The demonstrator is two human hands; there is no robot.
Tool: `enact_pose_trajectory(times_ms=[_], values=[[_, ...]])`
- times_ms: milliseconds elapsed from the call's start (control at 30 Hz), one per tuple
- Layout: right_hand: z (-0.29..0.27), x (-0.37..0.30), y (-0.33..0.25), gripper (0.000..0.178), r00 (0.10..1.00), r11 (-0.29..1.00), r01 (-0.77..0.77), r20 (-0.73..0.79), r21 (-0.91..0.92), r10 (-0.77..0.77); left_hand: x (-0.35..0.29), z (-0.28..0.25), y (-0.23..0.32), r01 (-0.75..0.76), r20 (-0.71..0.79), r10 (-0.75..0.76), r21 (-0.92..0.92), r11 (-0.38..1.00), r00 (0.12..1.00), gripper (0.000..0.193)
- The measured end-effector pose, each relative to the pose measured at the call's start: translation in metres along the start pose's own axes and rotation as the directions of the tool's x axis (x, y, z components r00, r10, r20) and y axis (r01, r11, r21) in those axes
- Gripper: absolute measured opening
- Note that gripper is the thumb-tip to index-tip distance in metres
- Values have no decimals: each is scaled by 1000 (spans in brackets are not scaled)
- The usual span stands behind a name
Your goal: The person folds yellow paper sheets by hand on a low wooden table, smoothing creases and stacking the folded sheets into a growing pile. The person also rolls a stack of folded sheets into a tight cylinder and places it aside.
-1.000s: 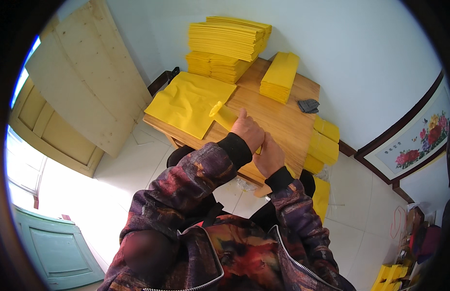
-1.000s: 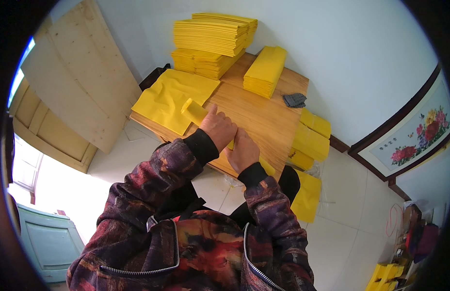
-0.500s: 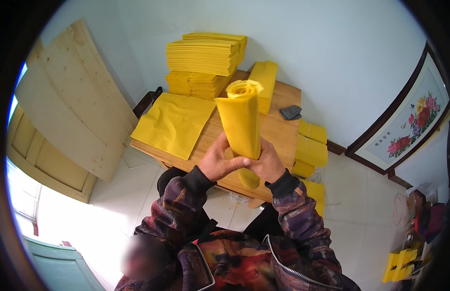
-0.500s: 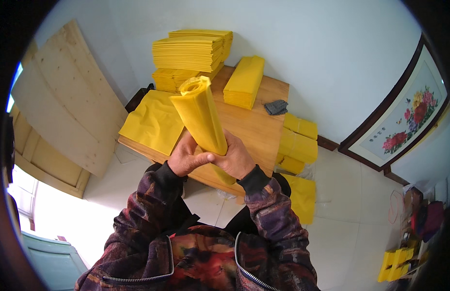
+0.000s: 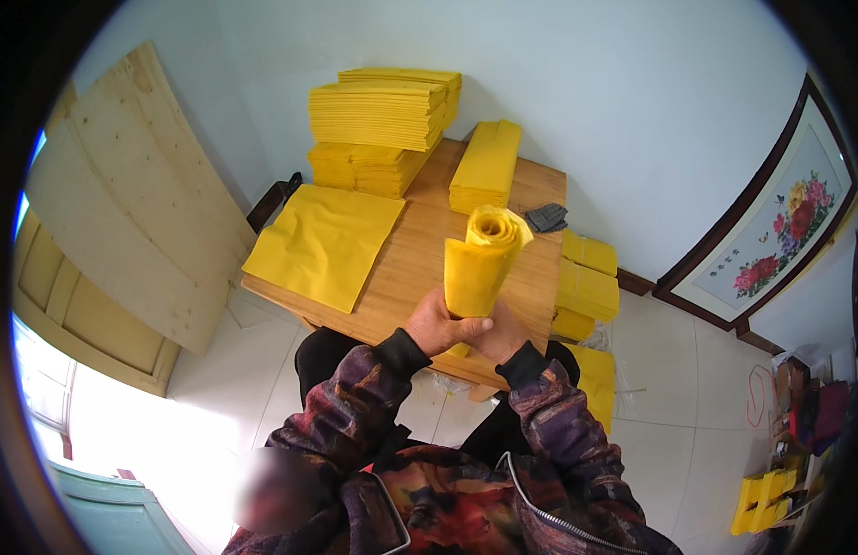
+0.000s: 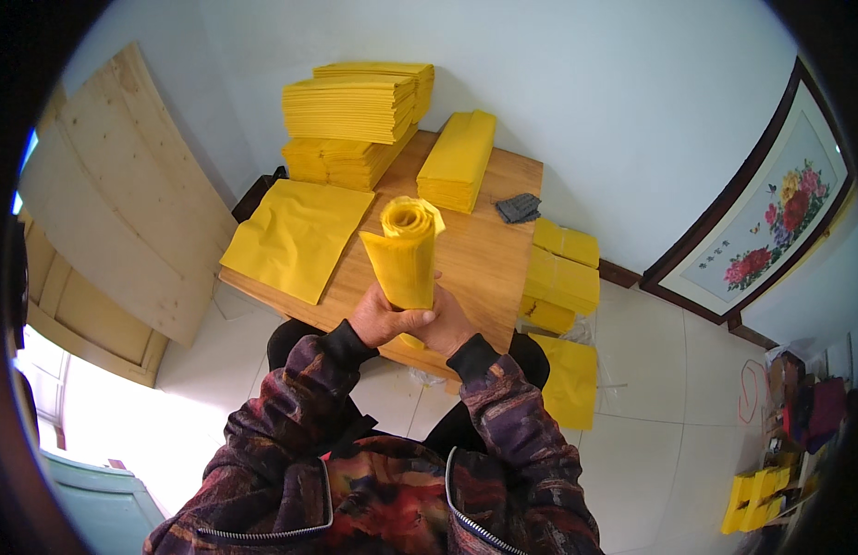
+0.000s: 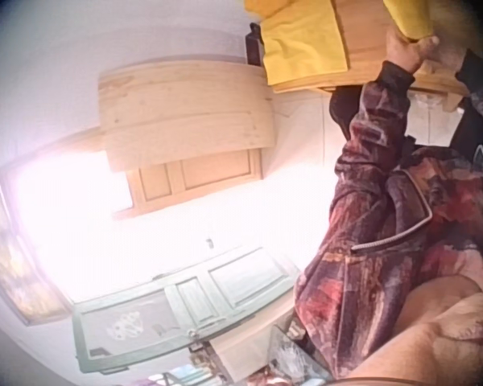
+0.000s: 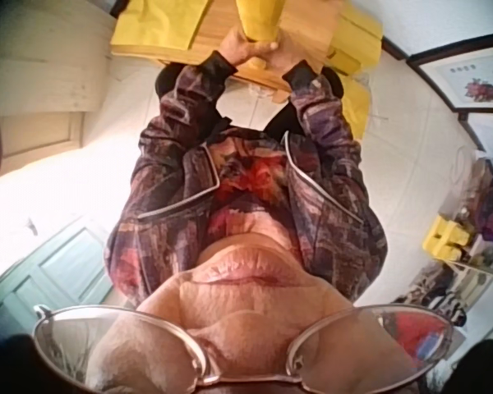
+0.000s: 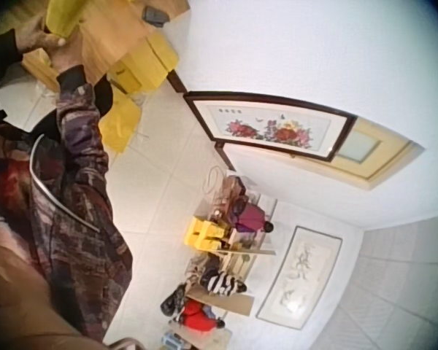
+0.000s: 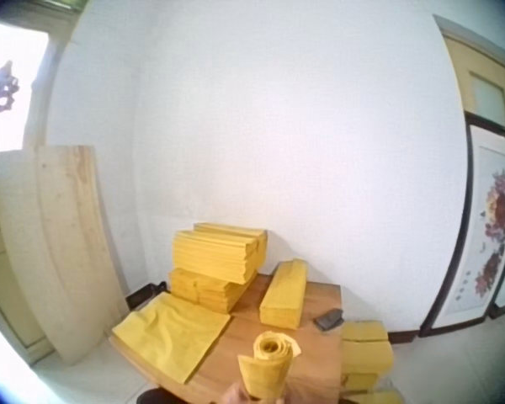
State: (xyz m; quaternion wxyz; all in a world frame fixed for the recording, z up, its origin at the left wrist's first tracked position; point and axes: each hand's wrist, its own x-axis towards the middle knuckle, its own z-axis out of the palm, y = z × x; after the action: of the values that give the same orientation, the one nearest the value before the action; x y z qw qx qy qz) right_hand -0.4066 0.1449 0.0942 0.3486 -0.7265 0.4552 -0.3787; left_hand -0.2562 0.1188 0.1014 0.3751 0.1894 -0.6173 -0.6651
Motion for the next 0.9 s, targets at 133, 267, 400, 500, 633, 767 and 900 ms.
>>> enact_pose_trajectory(times_ms=[133, 267, 400, 500, 633, 767, 900], values=[[-2, 0, -5, 31, 995, 993, 100, -11, 57, -100, -1, -1, 3, 2, -4, -2, 14, 1000, 1000, 54], [7, 2, -1, 33, 1000, 997, -19, 14, -70, 20, 0, -3, -5, 15, -16, -14, 57, 998, 1000, 52], [12, -8, 5, 37, 996, 983, -90, 2, 157, 91, -1, -5, -11, 53, -45, -52, 28, 998, 998, 45], [15, -11, 10, 39, 985, 943, -148, -41, 298, 167, 3, -6, -14, 32, -133, -33, -5, 999, 991, 40], [21, -15, 21, 33, 968, 882, -247, 65, 402, 242, -4, -6, -27, 86, -225, -131, -197, 977, 965, 43], [24, -30, 35, 33, 895, 529, -443, 322, 724, 309, -23, -10, -49, 60, -89, -125, -526, 848, 988, 72], [25, -43, 45, 43, 863, 518, -504, 424, 691, 274, -42, -21, -65, 86, -37, -159, -706, 703, 987, 72]])
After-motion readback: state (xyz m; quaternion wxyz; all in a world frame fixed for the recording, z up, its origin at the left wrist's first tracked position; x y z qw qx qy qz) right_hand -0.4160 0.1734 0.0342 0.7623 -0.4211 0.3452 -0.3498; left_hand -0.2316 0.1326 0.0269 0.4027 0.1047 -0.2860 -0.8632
